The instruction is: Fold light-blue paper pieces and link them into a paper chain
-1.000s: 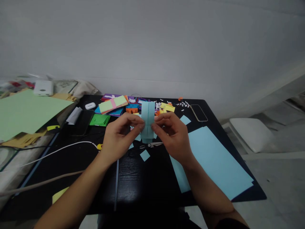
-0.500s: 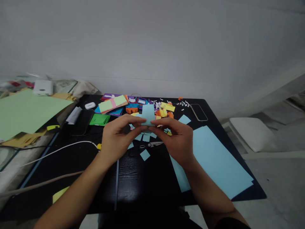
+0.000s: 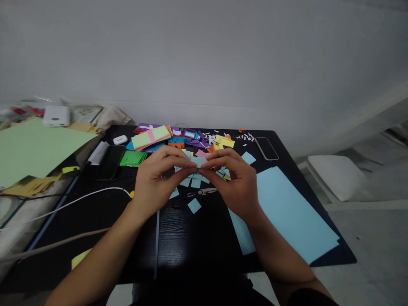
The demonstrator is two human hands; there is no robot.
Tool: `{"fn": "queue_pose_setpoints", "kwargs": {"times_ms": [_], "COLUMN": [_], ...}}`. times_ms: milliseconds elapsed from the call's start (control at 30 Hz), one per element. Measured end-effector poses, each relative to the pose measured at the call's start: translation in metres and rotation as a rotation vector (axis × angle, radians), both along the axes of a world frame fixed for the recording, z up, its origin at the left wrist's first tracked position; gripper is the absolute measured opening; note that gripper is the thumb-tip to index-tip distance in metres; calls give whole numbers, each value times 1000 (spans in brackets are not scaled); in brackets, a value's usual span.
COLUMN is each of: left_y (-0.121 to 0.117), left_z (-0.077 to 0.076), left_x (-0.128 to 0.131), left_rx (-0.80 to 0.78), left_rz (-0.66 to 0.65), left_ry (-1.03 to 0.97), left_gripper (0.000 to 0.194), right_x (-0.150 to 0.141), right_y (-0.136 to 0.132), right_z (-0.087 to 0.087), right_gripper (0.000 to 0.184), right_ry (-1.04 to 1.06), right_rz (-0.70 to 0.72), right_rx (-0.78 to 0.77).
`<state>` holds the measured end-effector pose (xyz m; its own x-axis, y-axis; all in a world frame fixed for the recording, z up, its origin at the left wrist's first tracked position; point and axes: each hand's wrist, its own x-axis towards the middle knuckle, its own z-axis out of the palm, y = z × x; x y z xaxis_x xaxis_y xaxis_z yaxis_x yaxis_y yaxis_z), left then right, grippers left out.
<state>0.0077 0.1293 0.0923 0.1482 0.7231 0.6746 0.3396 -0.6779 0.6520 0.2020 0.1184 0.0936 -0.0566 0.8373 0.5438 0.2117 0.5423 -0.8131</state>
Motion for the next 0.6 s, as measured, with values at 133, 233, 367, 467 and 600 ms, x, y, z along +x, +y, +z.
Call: {"fn": "queue_pose_setpoints", "kwargs": {"times_ms": [133,233,367,467,600], "left_y": [-1,-3,-3,-3,-1], "left_z": [-1,-1,-1,0,0], "left_x": [-1,0,2,2,1], "left_rx": [-153,-239,-306,-324,-383], "left_rz": [-41,-25,-40,-35,-51], "left_ry": [25,36,13,15,0], "left_gripper": [4,4,4,3,8], "right_x": [2,2,1,0,1], "right_y": [1,2,3,3,4], "right_z": [1,0,-1,-2,-2], "right_gripper": [9,6,8,9,10], "right_ry": [28,47,75,105,128], "right_rz": [58,106,143,148,110], "right_rx": [-149,-227,-209,-202,-202]}}
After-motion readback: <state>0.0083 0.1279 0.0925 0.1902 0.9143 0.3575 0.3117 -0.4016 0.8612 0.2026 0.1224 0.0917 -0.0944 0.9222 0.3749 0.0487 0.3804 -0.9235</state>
